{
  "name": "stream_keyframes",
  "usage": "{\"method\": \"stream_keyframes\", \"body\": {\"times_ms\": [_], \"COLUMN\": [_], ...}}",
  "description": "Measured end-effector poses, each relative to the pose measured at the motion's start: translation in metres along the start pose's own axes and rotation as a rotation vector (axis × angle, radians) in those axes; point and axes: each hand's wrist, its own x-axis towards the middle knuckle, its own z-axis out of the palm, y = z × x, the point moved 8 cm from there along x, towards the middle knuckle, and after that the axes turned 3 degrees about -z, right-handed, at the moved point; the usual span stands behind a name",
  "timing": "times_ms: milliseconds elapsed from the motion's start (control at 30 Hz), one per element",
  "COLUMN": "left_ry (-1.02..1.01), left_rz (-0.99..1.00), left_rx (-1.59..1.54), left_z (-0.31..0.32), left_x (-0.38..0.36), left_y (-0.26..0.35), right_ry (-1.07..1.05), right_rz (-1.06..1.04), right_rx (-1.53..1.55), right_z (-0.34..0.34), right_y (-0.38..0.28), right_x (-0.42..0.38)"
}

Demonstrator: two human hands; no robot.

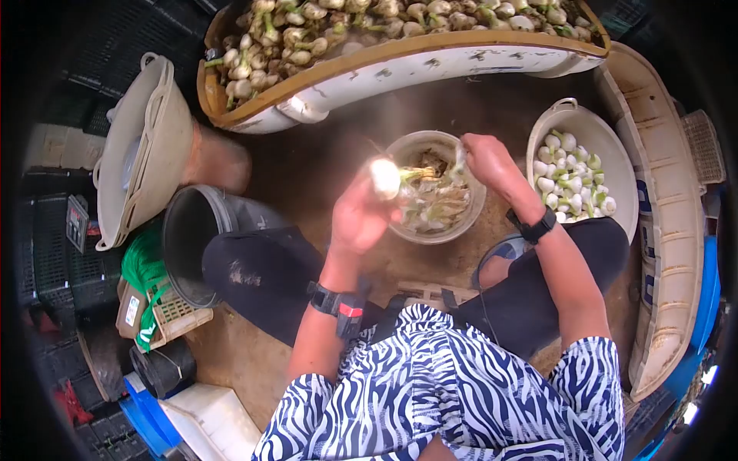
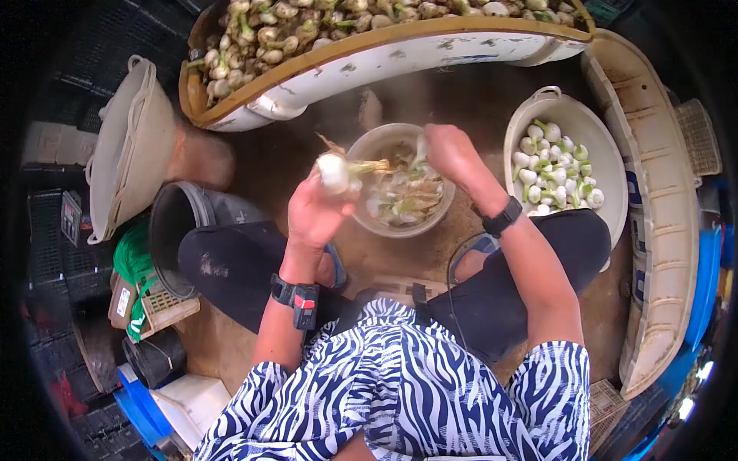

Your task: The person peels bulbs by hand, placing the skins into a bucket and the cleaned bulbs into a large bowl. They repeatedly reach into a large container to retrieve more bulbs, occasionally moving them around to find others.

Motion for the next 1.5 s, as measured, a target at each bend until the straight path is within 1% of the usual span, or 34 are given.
{"method": "stream_keyframes", "body": {"times_ms": [33,100,133,167,200,233,300,333,400,433,500,533,600,633,700,733,767,800,833,933,967,1000,1033,1067,1100,1133,1167,1200,1233,1300,1367,1433,1467,1500], "left_ry": [0.014,0.02,0.022,0.063,0.102,0.097,0.152,0.151,0.177,0.179,0.208,0.208,0.16,0.156,0.081,0.076,0.067,0.057,0.056,0.096,0.191,0.285,0.285,0.318,0.35,0.35,0.324,0.299,0.297,0.251,0.252,0.26,0.247,0.236], "left_rz": [0.002,-0.034,-0.043,-0.044,-0.043,-0.049,-0.034,-0.038,-0.058,-0.059,-0.079,-0.083,-0.028,-0.034,-0.082,-0.082,-0.017,0.048,0.047,0.068,-0.021,-0.11,-0.112,-0.118,-0.126,-0.132,-0.077,-0.02,-0.021,-0.03,-0.01,0.006,0.059,0.11], "left_rx": [-0.004,-0.002,-0.009,0.012,0.034,0.033,0.126,0.128,0.139,0.138,0.205,0.209,0.549,0.551,0.653,0.653,0.66,0.668,0.667,0.665,0.724,0.783,0.784,0.874,0.963,0.962,1.0,1.037,1.037,1.298,1.233,1.166,1.099,1.032], "left_z": [-0.004,-0.008,-0.008,-0.01,-0.01,-0.006,-0.003,-0.002,-0.002,-0.001,-0.002,-0.004,0.001,0.003,0.013,0.013,0.013,0.016,0.016,0.019,0.013,0.008,0.009,0.008,0.006,0.005,0.008,0.012,0.011,0.014,0.013,0.012,0.013,0.014], "left_x": [-0.002,0.001,0.002,0.005,0.007,0.01,0.012,0.013,0.013,0.014,0.015,0.015,0.02,0.022,0.024,0.025,0.026,0.027,0.029,0.03,0.029,0.028,0.029,0.029,0.028,0.028,0.03,0.031,0.03,0.029,0.028,0.024,0.023,0.021], "left_y": [0.0,-0.008,-0.012,-0.016,-0.018,-0.022,-0.024,-0.025,-0.027,-0.027,-0.027,-0.027,-0.022,-0.021,-0.023,-0.026,-0.023,-0.019,-0.019,-0.015,-0.018,-0.02,-0.02,-0.018,-0.018,-0.019,-0.017,-0.014,-0.013,-0.013,-0.017,-0.02,-0.019,-0.019], "right_ry": [-0.013,0.3,0.296,0.229,0.165,0.169,0.113,0.115,0.076,0.074,0.172,0.175,0.2,0.204,-0.102,-0.191,-0.189,-0.226,-0.267,-0.251,-0.253,-0.162,-0.071,-0.069,-0.014,0.039,0.039,0.071,0.104,0.115,0.127,0.062,0.06,0.037], "right_rz": [-0.003,-0.372,-0.361,-0.395,-0.429,-0.424,-0.432,-0.428,-0.469,-0.468,-0.482,-0.479,-0.337,-0.331,0.025,0.05,0.049,0.103,0.161,0.096,0.097,-0.018,-0.129,-0.127,-0.101,-0.075,-0.07,-0.018,0.033,0.073,0.119,0.234,0.237,0.324], "right_rx": [0.006,0.292,0.29,0.374,0.458,0.453,0.356,0.356,0.231,0.232,0.186,0.188,0.35,0.349,0.863,0.959,0.956,1.081,1.207,1.203,1.204,1.079,0.951,0.953,0.834,0.714,0.714,0.73,0.747,0.776,0.799,0.886,0.884,1.009], "right_z": [0.002,-0.025,-0.03,-0.034,-0.035,-0.035,-0.027,-0.028,-0.026,-0.025,-0.03,-0.028,-0.028,-0.03,-0.005,0.005,0.005,0.007,0.01,0.011,0.016,0.011,0.004,0.007,0.002,-0.003,-0.001,0.002,0.004,0.01,0.017,0.033,0.034,0.04], "right_y": [-0.017,-0.074,-0.088,-0.104,-0.112,-0.11,-0.109,-0.108,-0.113,-0.114,-0.118,-0.117,-0.101,-0.097,-0.067,-0.061,-0.056,-0.054,-0.053,-0.054,-0.053,-0.056,-0.06,-0.058,-0.058,-0.057,-0.056,-0.05,-0.044,-0.04,-0.031,-0.02,-0.014,-0.007], "right_x": [-0.004,-0.018,-0.022,-0.025,-0.028,-0.029,-0.029,-0.03,-0.034,-0.036,-0.038,-0.038,-0.032,-0.031,-0.023,-0.021,-0.022,-0.024,-0.026,-0.028,-0.028,-0.025,-0.023,-0.024,-0.026,-0.027,-0.027,-0.027,-0.027,-0.028,-0.029,-0.029,-0.028,-0.029]}}
